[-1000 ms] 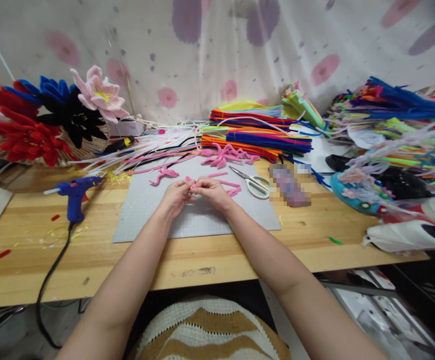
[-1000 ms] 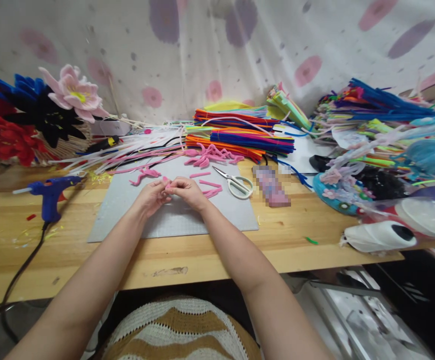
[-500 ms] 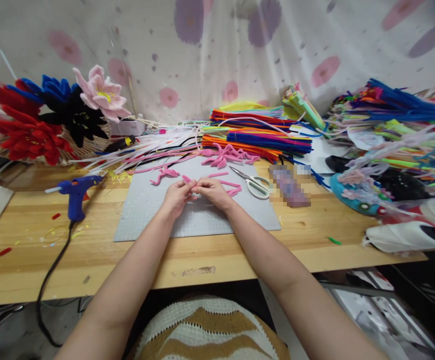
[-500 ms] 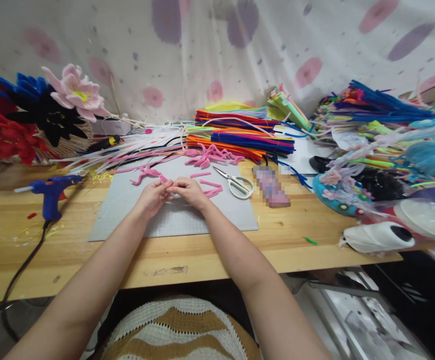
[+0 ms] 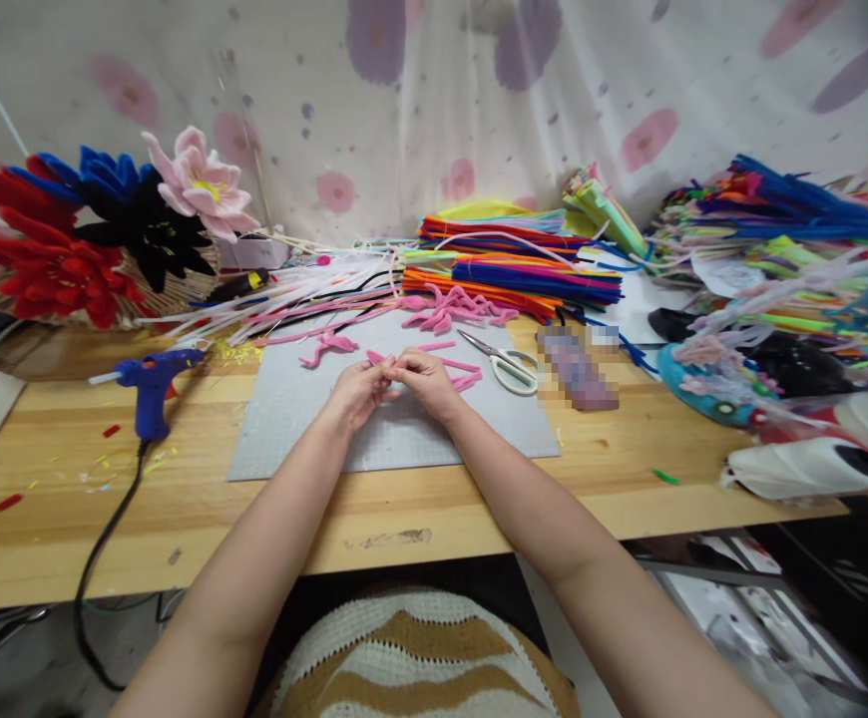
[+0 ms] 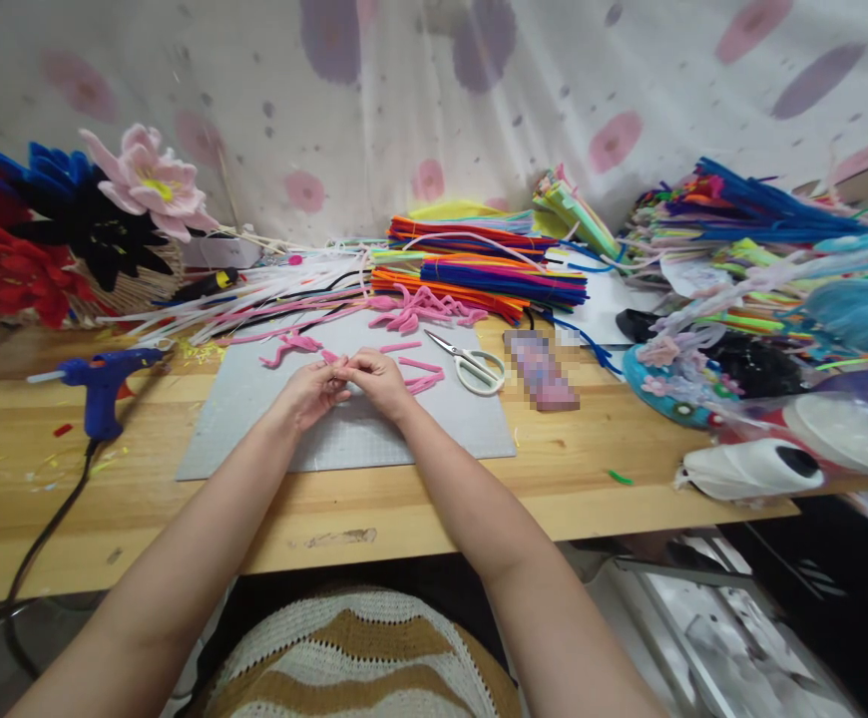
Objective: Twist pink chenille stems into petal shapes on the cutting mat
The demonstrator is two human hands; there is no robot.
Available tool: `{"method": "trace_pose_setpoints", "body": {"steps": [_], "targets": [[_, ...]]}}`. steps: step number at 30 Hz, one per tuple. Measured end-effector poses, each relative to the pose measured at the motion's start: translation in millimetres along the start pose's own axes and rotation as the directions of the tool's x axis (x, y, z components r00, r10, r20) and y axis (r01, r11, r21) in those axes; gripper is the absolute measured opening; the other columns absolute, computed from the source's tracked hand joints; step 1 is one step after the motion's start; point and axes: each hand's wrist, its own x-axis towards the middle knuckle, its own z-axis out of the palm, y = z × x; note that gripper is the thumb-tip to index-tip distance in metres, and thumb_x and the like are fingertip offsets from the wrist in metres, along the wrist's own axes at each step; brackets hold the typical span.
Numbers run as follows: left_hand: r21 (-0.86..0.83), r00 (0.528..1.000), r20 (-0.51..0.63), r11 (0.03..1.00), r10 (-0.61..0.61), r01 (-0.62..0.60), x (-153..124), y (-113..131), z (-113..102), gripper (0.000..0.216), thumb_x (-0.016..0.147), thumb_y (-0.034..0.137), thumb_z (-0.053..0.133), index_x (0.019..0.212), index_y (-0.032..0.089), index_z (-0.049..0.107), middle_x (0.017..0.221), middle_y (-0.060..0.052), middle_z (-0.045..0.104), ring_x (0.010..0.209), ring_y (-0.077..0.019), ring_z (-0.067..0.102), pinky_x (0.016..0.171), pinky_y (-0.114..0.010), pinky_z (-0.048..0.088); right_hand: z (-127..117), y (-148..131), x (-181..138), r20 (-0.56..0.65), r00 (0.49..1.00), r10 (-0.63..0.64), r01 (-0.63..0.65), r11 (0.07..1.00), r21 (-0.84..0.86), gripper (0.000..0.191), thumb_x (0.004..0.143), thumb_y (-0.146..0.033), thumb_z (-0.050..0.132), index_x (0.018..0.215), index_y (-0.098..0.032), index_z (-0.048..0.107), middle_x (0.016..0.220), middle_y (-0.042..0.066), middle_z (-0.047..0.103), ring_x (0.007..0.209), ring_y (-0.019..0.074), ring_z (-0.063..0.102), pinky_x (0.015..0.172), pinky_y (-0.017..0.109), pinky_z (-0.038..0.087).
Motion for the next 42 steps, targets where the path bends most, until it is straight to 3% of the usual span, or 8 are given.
{"method": "trace_pose_setpoints", "body": {"steps": [5, 10, 16, 22, 27, 34, 42], "targets": [[0.023, 0.997, 0.056, 0.999, 0.045, -0.046, 2.9, 2.2, -3.4, 0.028, 0.062, 0.034, 0.072, 0.070, 0.012, 0.058, 0.055, 0.003, 0.050, 0.047, -0.0047, 0.047, 0.047, -0.019, 0.050, -2.0, -2.4, 3.1, 0.033, 0.998, 0.047, -0.049, 0.997, 0.061, 0.024, 0.067, -0.037, 0.066, 0.058, -0.017, 0.058, 0.062, -0.002, 0.053, 0.063, 0.0097, 0.049, 0.065, 0.024, 0.038], [0.177, 0.972, -0.063, 0.961, 0.227, -0.213, 0.9, 14.3, -17.8, 0.033, 0.064, 0.045, 0.068, 0.068, 0.015, 0.055, 0.052, 0.004, 0.048, 0.043, -0.0063, 0.045, 0.042, -0.020, 0.047, -9.6, -0.6, 3.8, 0.112, 0.984, 0.140, -0.153, 0.981, 0.119, 0.027, 0.069, -0.040, 0.064, 0.060, -0.015, 0.056, 0.060, -0.003, 0.051, 0.060, 0.0081, 0.044, 0.061, 0.023, 0.034], [0.302, 0.965, 0.098, 0.917, 0.242, -0.260, -4.5, 14.9, -25.6, 0.034, 0.063, 0.044, 0.068, 0.059, 0.017, 0.047, 0.044, 0.006, 0.039, 0.037, -0.0052, 0.034, 0.037, -0.019, 0.041, -14.5, 3.4, 4.0, 0.100, 0.970, 0.223, -0.241, 0.939, 0.245, 0.029, 0.069, -0.043, 0.062, 0.063, -0.016, 0.050, 0.058, -0.004, 0.048, 0.055, 0.0071, 0.042, 0.057, 0.021, 0.033], [0.331, 0.935, 0.052, 0.877, 0.352, -0.348, 0.2, 2.3, -14.3, 0.037, 0.070, 0.046, 0.062, 0.056, 0.018, 0.043, 0.042, 0.007, 0.034, 0.037, -0.0050, 0.030, 0.037, -0.018, 0.039, -2.0, -4.2, 2.5, 0.100, 0.969, 0.225, -0.246, 0.920, 0.306, 0.037, 0.065, -0.037, 0.068, 0.092, -0.021, 0.049, 0.061, -0.007, 0.053, 0.053, 0.0066, 0.046, 0.054, 0.020, 0.034], [0.359, 0.927, 0.069, 0.857, 0.370, -0.369, -0.8, -4.0, -9.9, 0.031, 0.073, 0.046, 0.058, 0.063, 0.017, 0.053, 0.048, 0.005, 0.042, 0.041, -0.0074, 0.039, 0.040, -0.020, 0.039, 3.0, -4.1, 5.2, 0.026, 0.958, 0.286, -0.270, 0.864, 0.424, 0.027, 0.062, -0.035, 0.070, 0.072, -0.016, 0.054, 0.058, -0.005, 0.053, 0.050, 0.0042, 0.044, 0.051, 0.019, 0.034], [0.601, 0.820, 0.201, 0.594, 0.535, -0.535, -5.3, -7.6, -13.1, 0.020, 0.074, 0.035, 0.059, 0.064, 0.018, 0.058, 0.056, 0.002, 0.053, 0.046, -0.0076, 0.044, 0.046, -0.020, 0.034, -2.4, -5.8, 7.8, 0.082, 0.891, 0.446, -0.406, 0.701, 0.586, 0.030, 0.054, -0.026, 0.075, 0.063, -0.015, 0.049, 0.047, -0.008, 0.047, 0.043, 0.0014, 0.040, 0.043, 0.015, 0.029], [0.595, 0.804, 0.229, 0.575, 0.549, -0.562, -13.3, -4.2, -7.4, 0.014, 0.066, 0.025, 0.065, 0.056, 0.018, 0.058, 0.053, 0.002, 0.051, 0.052, -0.0092, 0.040, 0.052, -0.021, 0.030, -2.5, -3.3, 7.8, 0.195, 0.848, 0.493, -0.486, 0.576, 0.657, 0.030, 0.054, -0.022, 0.075, 0.057, -0.015, 0.045, 0.043, -0.008, 0.046, 0.038, -0.0002, 0.034, 0.038, 0.013, 0.026]]}}
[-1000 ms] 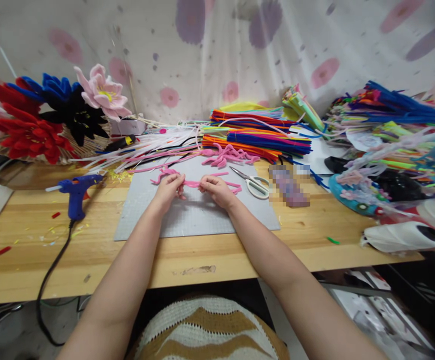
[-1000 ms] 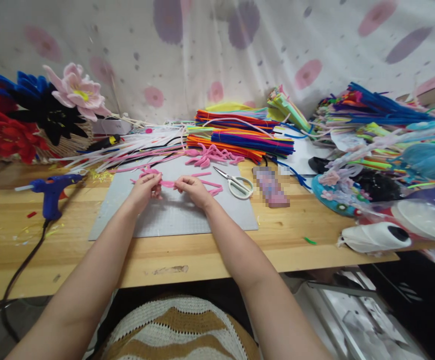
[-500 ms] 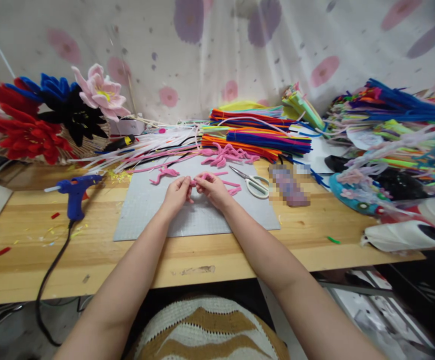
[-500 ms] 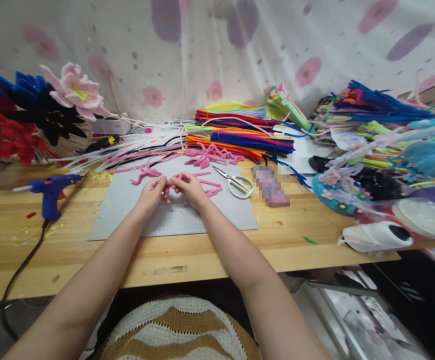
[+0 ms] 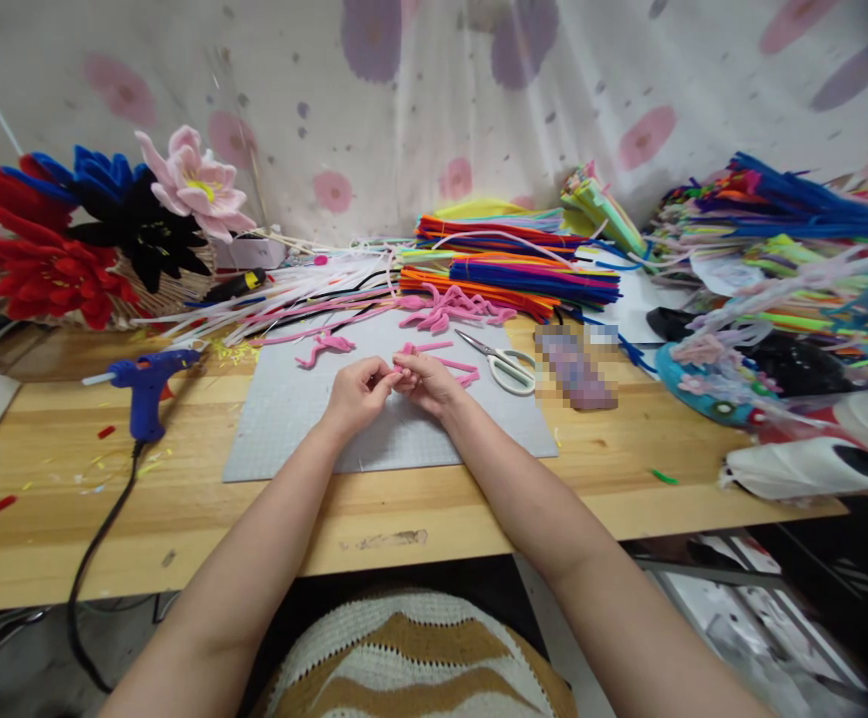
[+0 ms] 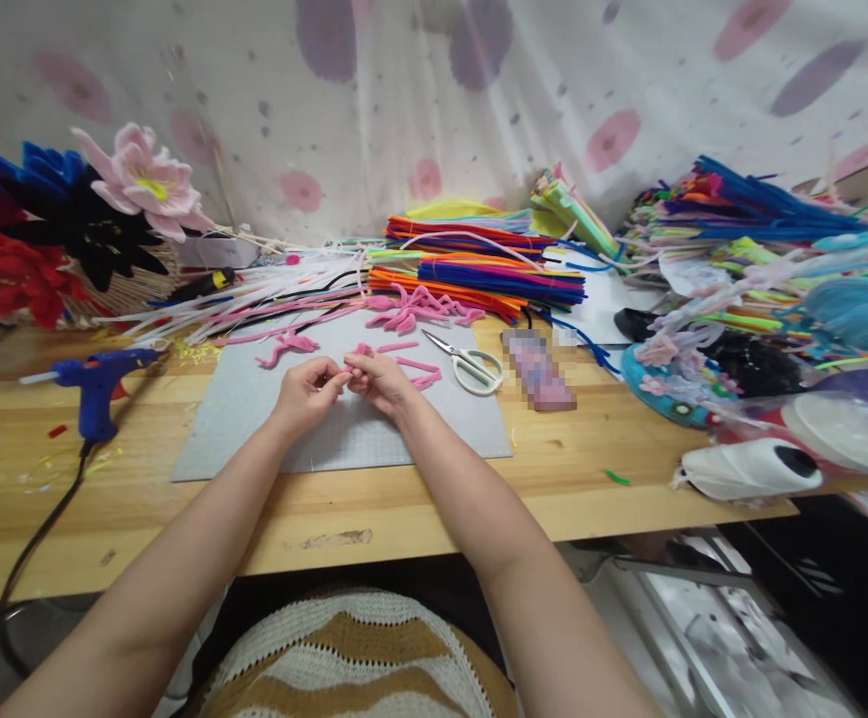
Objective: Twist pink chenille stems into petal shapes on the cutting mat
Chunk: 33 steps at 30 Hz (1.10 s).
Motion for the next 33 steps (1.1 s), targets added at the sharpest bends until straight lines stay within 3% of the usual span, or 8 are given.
{"method": "trace_pose_setpoints", "body": {"steps": [6, 10, 15, 17, 21, 25, 30, 33], "targets": [[0.018, 0.997, 0.079, 1.000, 0.011, -0.013, 1.0, 5.2, -1.1, 0.016, 0.063, 0.020, 0.067, 0.051, 0.018, 0.057, 0.051, 0.002, 0.051, 0.052, -0.0096, 0.040, 0.053, -0.021, 0.030, -4.1, 1.4, 2.3, 0.017, 0.998, 0.062, -0.061, 0.997, -0.039, 0.029, 0.056, -0.021, 0.072, 0.051, -0.014, 0.044, 0.039, -0.009, 0.039, 0.036, 0.0000, 0.028, 0.036, 0.015, 0.023], [-0.013, 0.998, 0.066, 1.000, -0.015, 0.016, 3.1, 0.3, -2.2, 0.010, 0.064, 0.026, 0.068, 0.061, 0.018, 0.064, 0.060, 0.000, 0.058, 0.054, -0.0089, 0.045, 0.053, -0.020, 0.033, -3.7, -2.3, 0.8, 0.002, 1.000, 0.009, -0.009, 0.999, -0.040, 0.026, 0.054, -0.022, 0.073, 0.054, -0.014, 0.048, 0.041, -0.008, 0.043, 0.038, 0.0009, 0.032, 0.039, 0.015, 0.024], [-0.343, 0.958, 0.082, 0.895, -0.273, 0.285, 7.8, -7.7, -3.6, 0.039, 0.069, 0.054, 0.058, 0.070, 0.015, 0.062, 0.056, -0.002, 0.056, 0.047, -0.0108, 0.050, 0.047, -0.023, 0.041, 0.6, -3.8, -2.5, -0.048, 0.990, -0.134, 0.128, 0.986, -0.104, 0.025, 0.053, -0.024, 0.073, 0.067, -0.016, 0.054, 0.050, -0.008, 0.048, 0.045, 0.0026, 0.039, 0.044, 0.017, 0.026], [-0.396, 0.939, 0.109, 0.852, -0.327, 0.342, 8.7, -8.3, -2.3, 0.045, 0.068, 0.059, 0.056, 0.067, 0.014, 0.060, 0.054, -0.002, 0.055, 0.045, -0.0110, 0.051, 0.045, -0.024, 0.042, 1.8, -2.3, -2.7, -0.042, 0.985, -0.166, 0.157, 0.976, -0.153, 0.027, 0.054, -0.026, 0.074, 0.069, -0.016, 0.054, 0.053, -0.007, 0.050, 0.047, 0.0029, 0.040, 0.045, 0.017, 0.027], [-0.327, 0.966, 0.106, 0.909, -0.235, 0.257, 8.7, -7.2, -0.7, 0.033, 0.060, 0.046, 0.069, 0.060, 0.016, 0.055, 0.048, 0.003, 0.051, 0.040, -0.0073, 0.045, 0.042, -0.020, 0.039, 0.7, -0.7, -2.4, -0.008, 0.985, -0.172, 0.165, 0.958, -0.234, 0.030, 0.057, -0.035, 0.072, 0.077, -0.017, 0.057, 0.056, -0.007, 0.048, 0.047, 0.0036, 0.040, 0.047, 0.018, 0.029], [-0.341, 0.972, 0.147, 0.913, -0.182, 0.222, 9.1, -9.0, -12.0, 0.028, 0.061, 0.039, 0.069, 0.056, 0.017, 0.053, 0.041, 0.004, 0.045, 0.036, -0.0062, 0.038, 0.037, -0.019, 0.033, -6.6, -5.9, -3.5, 0.016, 0.986, -0.163, 0.162, 0.948, -0.274, 0.036, 0.067, -0.047, 0.063, 0.091, -0.021, 0.057, 0.061, -0.006, 0.049, 0.051, 0.0053, 0.042, 0.049, 0.019, 0.031], [-0.339, 0.974, 0.145, 0.916, -0.175, 0.215, 11.0, -13.0, -30.3, 0.026, 0.062, 0.033, 0.068, 0.052, 0.017, 0.050, 0.039, 0.004, 0.043, 0.035, -0.0051, 0.036, 0.037, -0.018, 0.029, -13.8, -15.4, -9.9, 0.151, 0.968, -0.200, 0.251, 0.788, -0.562, 0.027, 0.070, -0.042, 0.062, 0.068, -0.016, 0.056, 0.061, -0.004, 0.048, 0.053, 0.0051, 0.040, 0.051, 0.019, 0.029], [-0.368, 0.974, 0.097, 0.902, -0.203, 0.225, 12.5, -13.2, -33.0, 0.024, 0.061, 0.034, 0.068, 0.056, 0.017, 0.052, 0.043, 0.004, 0.046, 0.038, -0.0062, 0.040, 0.040, -0.019, 0.034, -11.0, -19.8, -16.4, 0.259, 0.954, -0.149, 0.285, 0.713, -0.641, 0.028, 0.074, -0.042, 0.058, 0.068, -0.016, 0.058, 0.063, -0.003, 0.050, 0.057, 0.0066, 0.042, 0.056, 0.021, 0.032]]}}
